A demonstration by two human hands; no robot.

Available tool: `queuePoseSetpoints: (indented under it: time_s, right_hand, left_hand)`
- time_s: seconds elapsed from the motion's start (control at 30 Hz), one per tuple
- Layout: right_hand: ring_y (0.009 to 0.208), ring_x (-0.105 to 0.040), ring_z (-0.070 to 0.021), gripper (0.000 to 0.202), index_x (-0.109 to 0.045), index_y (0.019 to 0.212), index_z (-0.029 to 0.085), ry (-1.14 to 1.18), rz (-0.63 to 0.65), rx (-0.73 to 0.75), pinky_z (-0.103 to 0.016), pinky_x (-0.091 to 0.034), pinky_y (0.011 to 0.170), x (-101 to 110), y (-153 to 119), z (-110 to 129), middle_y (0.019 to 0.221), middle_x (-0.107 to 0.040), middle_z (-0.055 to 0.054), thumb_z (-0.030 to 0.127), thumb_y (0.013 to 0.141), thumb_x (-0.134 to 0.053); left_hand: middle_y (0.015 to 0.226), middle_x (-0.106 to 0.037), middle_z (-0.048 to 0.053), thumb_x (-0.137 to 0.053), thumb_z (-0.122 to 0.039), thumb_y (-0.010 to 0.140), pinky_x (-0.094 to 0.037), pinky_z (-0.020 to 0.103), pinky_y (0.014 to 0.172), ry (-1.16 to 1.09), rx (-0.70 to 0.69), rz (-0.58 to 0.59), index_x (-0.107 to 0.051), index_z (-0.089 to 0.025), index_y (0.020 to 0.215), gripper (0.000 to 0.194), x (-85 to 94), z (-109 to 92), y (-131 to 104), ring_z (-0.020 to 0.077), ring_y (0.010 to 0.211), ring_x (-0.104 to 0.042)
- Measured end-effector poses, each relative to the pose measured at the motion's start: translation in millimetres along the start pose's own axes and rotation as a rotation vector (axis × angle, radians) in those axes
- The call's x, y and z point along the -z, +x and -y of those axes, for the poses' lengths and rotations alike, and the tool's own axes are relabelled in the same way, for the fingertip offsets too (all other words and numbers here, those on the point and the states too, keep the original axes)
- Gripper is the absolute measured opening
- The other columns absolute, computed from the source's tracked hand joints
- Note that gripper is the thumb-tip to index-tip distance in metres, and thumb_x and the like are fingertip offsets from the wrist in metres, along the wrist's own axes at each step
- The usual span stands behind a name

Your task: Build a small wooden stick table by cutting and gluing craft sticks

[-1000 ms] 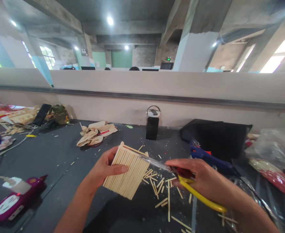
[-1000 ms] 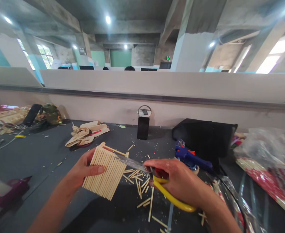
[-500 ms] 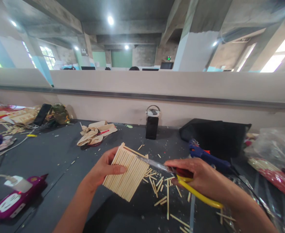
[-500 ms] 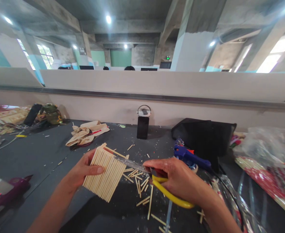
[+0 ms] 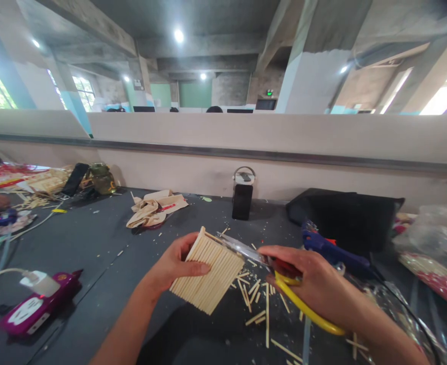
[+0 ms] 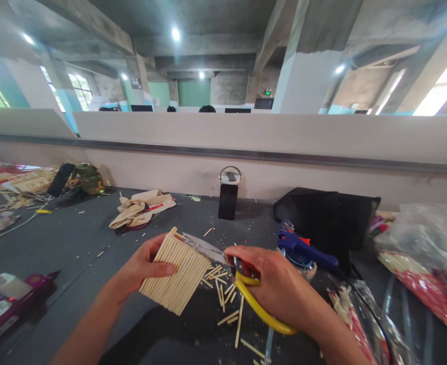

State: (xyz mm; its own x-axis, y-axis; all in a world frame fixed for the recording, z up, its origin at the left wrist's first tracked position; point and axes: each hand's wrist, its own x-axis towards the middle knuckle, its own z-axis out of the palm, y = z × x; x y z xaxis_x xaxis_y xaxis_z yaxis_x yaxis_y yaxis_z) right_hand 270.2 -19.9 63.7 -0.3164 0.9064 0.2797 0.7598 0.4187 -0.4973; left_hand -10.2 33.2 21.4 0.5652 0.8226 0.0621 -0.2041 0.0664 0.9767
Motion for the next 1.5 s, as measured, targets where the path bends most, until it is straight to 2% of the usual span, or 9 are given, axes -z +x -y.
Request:
queuePoseSetpoints:
  time_s: [0.13,0.37,0.6,0.8,0.97,1.07,1.17,1.3,1.5]
  right_hand:
    - [0.068,-0.064,-0.0147,0.032,-0.069,0.109,0.028,0.008,-0.011,-0.005,-0.023,-0.049,0.063,-4,2,2,0.089,-0.074,0.001,0.024,0.078,-0.063]
    - [0.08,-0.068,-0.0191,0.034,-0.06,0.113,0.021,0.195,-0.252,-0.201,-0.027,-0.052,0.07,-13,8,-8,0.097,-0.072,-0.005,0.037,0.083,-0.06]
    - [0.088,-0.071,-0.028,0.029,-0.062,0.111,0.022,-0.055,0.073,-0.413,-0.037,-0.051,0.076,-48,-9,2,0.095,-0.074,-0.009,0.03,0.086,-0.05]
    - [0.094,-0.07,-0.0301,0.045,-0.063,0.118,0.026,-0.237,0.351,-0.326,-0.035,-0.052,0.074,-81,-36,20,0.104,-0.074,-0.01,0.014,0.075,-0.053]
    - [0.08,-0.071,-0.0303,0.026,-0.073,0.102,0.025,-0.247,0.337,-0.286,-0.037,-0.052,0.07,-53,-27,35,0.086,-0.075,-0.011,0.025,0.082,-0.056]
    - [0.073,-0.067,-0.0187,0.031,-0.066,0.115,0.028,0.166,0.148,-0.192,-0.029,-0.051,0.068,-25,-5,52,0.09,-0.073,-0.003,0.038,0.088,-0.055]
    - [0.071,-0.062,-0.0142,0.027,-0.069,0.105,0.025,0.462,0.082,-0.127,-0.023,-0.048,0.063,-10,15,67,0.085,-0.07,0.001,0.038,0.081,-0.066]
    - [0.067,-0.058,-0.0115,0.009,-0.071,0.079,0.022,0.586,0.126,-0.12,-0.022,-0.044,0.061,-11,27,70,0.074,-0.067,0.003,0.03,0.078,-0.07]
    - [0.054,-0.05,-0.0093,0.018,-0.064,0.069,0.019,0.645,0.047,-0.224,-0.021,-0.04,0.051,-17,28,57,0.06,-0.058,0.004,0.03,0.082,-0.064]
  left_hand:
    - [0.104,-0.071,0.007,-0.08,-0.023,0.067,-0.051,0.033,0.079,0.037,-0.004,-0.008,-0.063,-0.019,0.111,0.048,-3.0,1,1,0.0215,0.088,-0.067]
    - [0.095,-0.069,0.005,-0.078,-0.029,0.067,-0.049,0.03,0.073,0.257,-0.038,-0.065,-0.062,-0.019,0.108,0.045,-2.7,-5,-1,0.0207,0.083,-0.064]
    - [0.076,-0.063,-0.001,-0.07,-0.032,0.073,-0.035,0.022,0.054,0.8,-0.074,-0.236,-0.061,-0.017,0.095,0.028,-16.6,-44,-34,0.0145,0.063,-0.052]
    - [0.062,-0.059,-0.005,-0.06,-0.027,0.08,-0.032,0.024,0.051,1.166,-0.072,-0.331,-0.051,-0.023,0.082,0.011,-39.0,-60,-57,0.0142,0.053,-0.05]
    - [0.077,-0.071,0.002,-0.057,-0.022,0.08,-0.04,0.03,0.058,1.421,-0.217,-0.355,-0.052,-0.024,0.105,0.026,-43.2,-45,-57,0.0236,0.064,-0.064]
    - [0.08,-0.072,0.006,-0.057,-0.016,0.077,-0.042,0.033,0.059,1.53,-0.285,-0.318,-0.051,-0.021,0.111,0.035,-47.6,-36,-54,0.0264,0.065,-0.066]
    - [0.081,-0.072,0.008,-0.056,-0.014,0.077,-0.044,0.034,0.059,1.559,-0.328,-0.235,-0.051,-0.019,0.112,0.036,-54.2,-31,-49,0.0272,0.065,-0.067]
    - [0.092,-0.073,0.01,-0.054,-0.012,0.077,-0.047,0.036,0.062,1.543,-0.316,-0.174,-0.049,-0.02,0.117,0.04,-58.0,-28,-45,0.0287,0.073,-0.069]
    - [0.091,-0.073,0.01,-0.053,-0.009,0.075,-0.047,0.035,0.061,1.563,-0.255,-0.139,-0.047,-0.02,0.12,0.047,-53.8,-26,-42,0.0273,0.072,-0.069]
